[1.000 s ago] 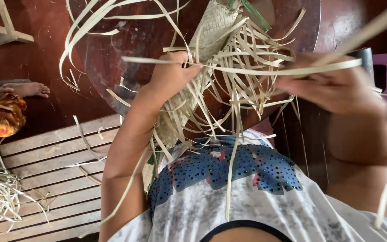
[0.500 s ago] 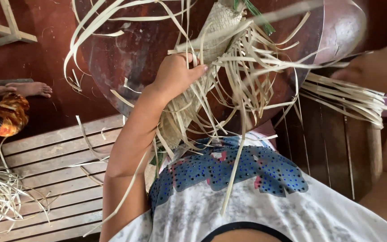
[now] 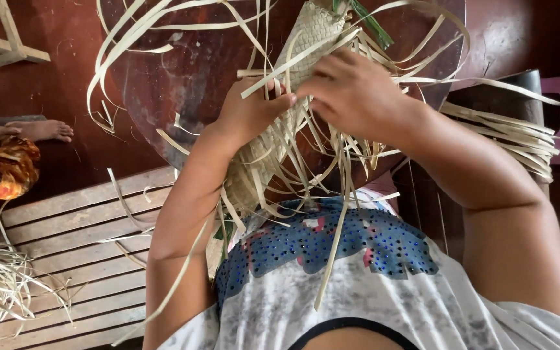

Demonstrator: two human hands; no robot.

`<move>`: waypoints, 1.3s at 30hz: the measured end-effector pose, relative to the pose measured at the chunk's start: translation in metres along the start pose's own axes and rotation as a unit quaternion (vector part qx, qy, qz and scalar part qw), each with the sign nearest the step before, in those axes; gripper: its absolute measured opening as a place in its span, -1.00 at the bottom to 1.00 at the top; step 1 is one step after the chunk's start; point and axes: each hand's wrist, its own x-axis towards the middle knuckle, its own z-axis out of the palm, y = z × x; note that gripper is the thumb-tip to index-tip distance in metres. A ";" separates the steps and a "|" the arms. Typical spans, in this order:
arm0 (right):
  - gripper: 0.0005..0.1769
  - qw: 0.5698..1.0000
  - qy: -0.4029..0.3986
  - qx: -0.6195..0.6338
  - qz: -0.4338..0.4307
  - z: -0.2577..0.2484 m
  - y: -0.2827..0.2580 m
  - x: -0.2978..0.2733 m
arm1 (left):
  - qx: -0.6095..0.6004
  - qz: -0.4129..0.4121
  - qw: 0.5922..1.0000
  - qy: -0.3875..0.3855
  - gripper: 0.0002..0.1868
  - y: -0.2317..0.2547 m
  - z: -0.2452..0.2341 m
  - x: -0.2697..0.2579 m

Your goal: The person is weaving dried leaf strips together to create a structured object, likely a mat or a container.

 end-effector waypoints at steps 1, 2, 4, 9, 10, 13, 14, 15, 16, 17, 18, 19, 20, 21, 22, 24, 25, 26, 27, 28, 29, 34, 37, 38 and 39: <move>-0.84 1.000 0.000 -0.001 0.000 0.005 0.001 0.002 | 0.000 0.001 1.000 0.000 -0.54 -0.005 0.004 0.004; -0.89 0.997 -0.050 -0.054 0.001 0.010 0.002 0.005 | 0.021 0.013 1.000 0.014 -0.55 -0.011 0.007 0.008; -0.89 0.989 -0.099 -0.108 0.002 0.016 0.005 0.011 | 0.042 0.025 0.998 0.030 -0.56 -0.010 0.007 0.009; -0.88 0.979 -0.168 0.098 0.054 -0.002 0.015 0.028 | -0.046 -0.028 0.999 0.004 -0.81 0.007 -0.002 -0.003; -0.88 0.979 -0.167 0.099 0.055 -0.003 0.015 0.030 | -0.046 -0.028 0.999 0.003 -0.81 0.000 0.001 0.002; -0.95 0.963 -0.157 0.217 0.036 -0.004 0.017 0.036 | 0.030 0.064 0.997 0.010 -0.96 -0.016 0.006 0.012; -0.95 0.958 -0.160 0.240 0.011 -0.003 0.017 0.038 | -0.016 0.125 0.992 0.027 -0.92 -0.017 0.005 0.010; -0.93 0.951 -0.162 0.263 -0.015 -0.003 0.017 0.041 | -0.061 0.185 0.980 0.043 -0.86 -0.019 0.003 0.009; -0.93 0.951 -0.161 0.264 -0.016 -0.006 0.015 0.046 | -0.061 0.184 0.980 0.043 -0.86 -0.016 0.001 0.006; -0.97 0.949 -0.178 0.261 -0.012 -0.010 0.012 0.050 | -0.069 0.180 0.981 0.032 -0.86 -0.013 -0.001 0.004; -0.98 0.946 -0.193 0.259 -0.007 -0.014 0.009 0.055 | -0.077 0.176 0.981 0.020 -0.84 -0.009 -0.003 0.001; -0.98 0.946 -0.192 0.260 -0.007 -0.015 0.008 0.059 | -0.076 0.175 0.981 0.020 -0.84 -0.020 -0.001 0.008; -0.95 0.940 -0.225 0.254 0.023 -0.016 0.007 0.063 | -0.037 0.158 0.987 0.010 -0.83 -0.029 0.000 0.015; -0.91 0.933 -0.258 0.247 0.052 -0.017 0.005 0.067 | 0.003 0.141 0.990 0.001 -0.81 -0.039 0.001 0.021; -0.91 0.933 -0.256 0.248 0.052 -0.018 0.003 0.072 | 0.004 0.141 0.990 0.001 -0.81 -0.039 -0.001 0.021; -0.85 0.922 -0.319 0.213 0.057 -0.021 -0.001 0.081 | -0.001 0.151 0.988 -0.017 -0.87 -0.039 -0.005 0.020; -0.85 0.922 -0.317 0.213 0.057 -0.020 -0.001 0.082 | 0.000 0.152 0.988 -0.017 -0.87 -0.039 -0.007 0.020; -0.78 0.926 -0.312 0.202 0.059 -0.020 -0.001 0.084 | -0.004 0.159 0.987 -0.030 -0.89 -0.038 -0.010 0.019; -0.71 0.930 -0.307 0.192 0.062 -0.019 0.000 0.086 | -0.009 0.167 0.985 -0.044 -0.87 -0.037 -0.012 0.019; -0.71 0.930 -0.306 0.192 0.063 -0.018 0.000 0.085 | -0.008 0.168 0.985 -0.045 -0.87 -0.036 -0.015 0.019; -0.73 0.939 -0.285 0.191 0.034 -0.017 0.000 0.083 | -0.012 0.176 0.983 -0.059 -0.82 -0.035 -0.017 0.020; -0.93 0.970 -0.178 0.165 -0.029 -0.007 0.001 0.067 | -0.027 0.199 0.974 -0.103 -0.64 -0.025 -0.024 0.020; -0.94 0.982 -0.117 0.140 -0.057 -0.009 0.003 0.056 | -0.037 0.213 0.967 -0.134 -0.51 -0.018 -0.028 0.022; -0.97 0.977 -0.093 0.186 -0.049 -0.015 0.005 0.052 | -0.043 0.220 0.963 -0.147 -0.44 -0.015 -0.029 0.021; -0.91 0.970 -0.070 0.231 -0.040 -0.021 0.006 0.049 | -0.050 0.226 0.959 -0.160 -0.38 -0.013 -0.031 0.021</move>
